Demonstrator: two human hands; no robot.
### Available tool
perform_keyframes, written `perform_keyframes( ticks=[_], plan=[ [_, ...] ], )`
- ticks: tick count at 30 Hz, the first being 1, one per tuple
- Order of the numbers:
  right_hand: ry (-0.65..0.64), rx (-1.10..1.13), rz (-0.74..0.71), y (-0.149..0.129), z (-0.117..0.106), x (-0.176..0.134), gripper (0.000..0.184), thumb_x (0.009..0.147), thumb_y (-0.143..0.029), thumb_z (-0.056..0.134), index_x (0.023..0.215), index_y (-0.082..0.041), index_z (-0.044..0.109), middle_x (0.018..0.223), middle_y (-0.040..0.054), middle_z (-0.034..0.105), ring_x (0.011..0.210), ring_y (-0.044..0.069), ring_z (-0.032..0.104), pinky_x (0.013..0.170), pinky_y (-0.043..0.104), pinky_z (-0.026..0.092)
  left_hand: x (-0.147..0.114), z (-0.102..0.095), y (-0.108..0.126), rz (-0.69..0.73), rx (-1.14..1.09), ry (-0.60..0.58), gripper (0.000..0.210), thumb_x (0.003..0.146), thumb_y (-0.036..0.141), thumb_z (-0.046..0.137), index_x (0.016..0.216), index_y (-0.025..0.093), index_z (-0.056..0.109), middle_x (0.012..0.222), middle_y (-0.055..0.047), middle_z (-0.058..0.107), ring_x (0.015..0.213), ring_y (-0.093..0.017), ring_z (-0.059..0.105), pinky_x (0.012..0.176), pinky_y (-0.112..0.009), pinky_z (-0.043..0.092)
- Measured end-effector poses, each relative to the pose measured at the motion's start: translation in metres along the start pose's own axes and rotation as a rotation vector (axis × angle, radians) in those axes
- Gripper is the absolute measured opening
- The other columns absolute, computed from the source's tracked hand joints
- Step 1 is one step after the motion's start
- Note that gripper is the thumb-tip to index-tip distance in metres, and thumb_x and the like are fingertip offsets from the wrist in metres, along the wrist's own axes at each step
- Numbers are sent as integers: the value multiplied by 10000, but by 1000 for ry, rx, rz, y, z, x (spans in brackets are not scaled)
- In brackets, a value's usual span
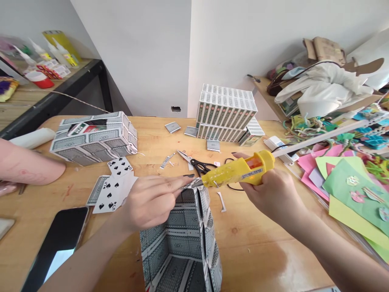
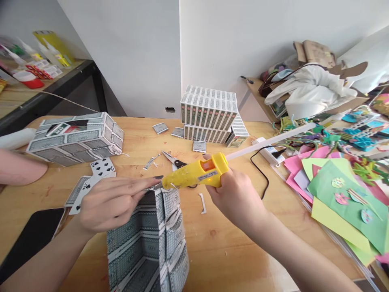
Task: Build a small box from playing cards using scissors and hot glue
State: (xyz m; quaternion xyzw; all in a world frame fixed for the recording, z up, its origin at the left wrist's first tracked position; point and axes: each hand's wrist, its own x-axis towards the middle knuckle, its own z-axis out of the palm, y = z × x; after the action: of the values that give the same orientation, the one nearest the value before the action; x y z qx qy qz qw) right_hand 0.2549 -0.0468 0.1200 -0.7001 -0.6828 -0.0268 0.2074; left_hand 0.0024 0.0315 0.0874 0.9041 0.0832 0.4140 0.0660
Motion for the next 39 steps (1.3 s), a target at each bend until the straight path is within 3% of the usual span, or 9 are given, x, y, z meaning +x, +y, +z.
perform_keyframes(
  ticks=[3,6,11,17,20,27,35,37,39],
  plan=[
    [36,-11,-78,0,1,0,226,759,-180,468,744,-154,692,731,85,747,388,122,535,403,236,417,-2,1,-1,14,-9,14,243,814,-30,555,644,139,513,1027,-153,727,904,-169,704,666,-241,581],
    [63,-1,-102,-2,2,0,197,771,-214,501,642,-161,640,619,64,705,367,99,488,381,221,377,-3,1,-1,2,-15,16,227,813,-27,554,657,136,529,1017,-157,729,899,-178,707,653,-242,579],
    [157,69,-39,-7,4,2,509,708,-422,628,413,-216,267,322,-57,346,308,38,296,325,194,227,0,-2,0,-39,-27,-15,157,824,-13,554,752,123,586,1024,-151,729,908,-172,705,682,-245,589],
    [121,154,22,-7,7,8,474,675,-330,560,456,-246,149,338,-79,221,311,37,240,312,204,164,7,-8,2,-18,17,0,202,805,-31,567,688,134,564,1001,-155,733,860,-172,712,711,-265,596],
    [80,155,67,-4,9,8,432,679,-324,546,425,-243,207,337,-60,285,298,53,280,302,206,208,9,-10,2,-8,25,12,241,795,-38,576,641,141,529,997,-157,734,851,-174,713,733,-273,600],
    [40,128,33,3,11,5,199,743,-279,533,586,-181,605,515,41,610,449,145,585,387,219,430,8,-7,0,-4,26,36,251,775,-52,587,632,143,516,998,-137,736,853,-177,712,745,-270,601],
    [121,129,-41,-6,5,6,257,761,-172,506,929,-193,700,920,70,749,583,156,674,514,245,523,10,-8,2,2,39,36,274,778,-38,588,608,155,493,1026,-111,733,839,-162,712,746,-261,605],
    [155,133,-52,-8,5,6,200,747,-186,531,864,-183,694,856,61,747,544,136,650,496,227,500,10,-7,2,-5,48,32,264,792,-26,578,620,159,501,1034,-95,734,834,-152,711,741,-263,608],
    [175,139,-53,-9,6,6,130,728,-250,587,624,-180,624,598,23,675,421,105,554,410,206,423,10,-7,2,-14,53,32,257,804,-18,570,631,162,509,1033,-91,735,820,-145,710,736,-265,610]
  ],
)
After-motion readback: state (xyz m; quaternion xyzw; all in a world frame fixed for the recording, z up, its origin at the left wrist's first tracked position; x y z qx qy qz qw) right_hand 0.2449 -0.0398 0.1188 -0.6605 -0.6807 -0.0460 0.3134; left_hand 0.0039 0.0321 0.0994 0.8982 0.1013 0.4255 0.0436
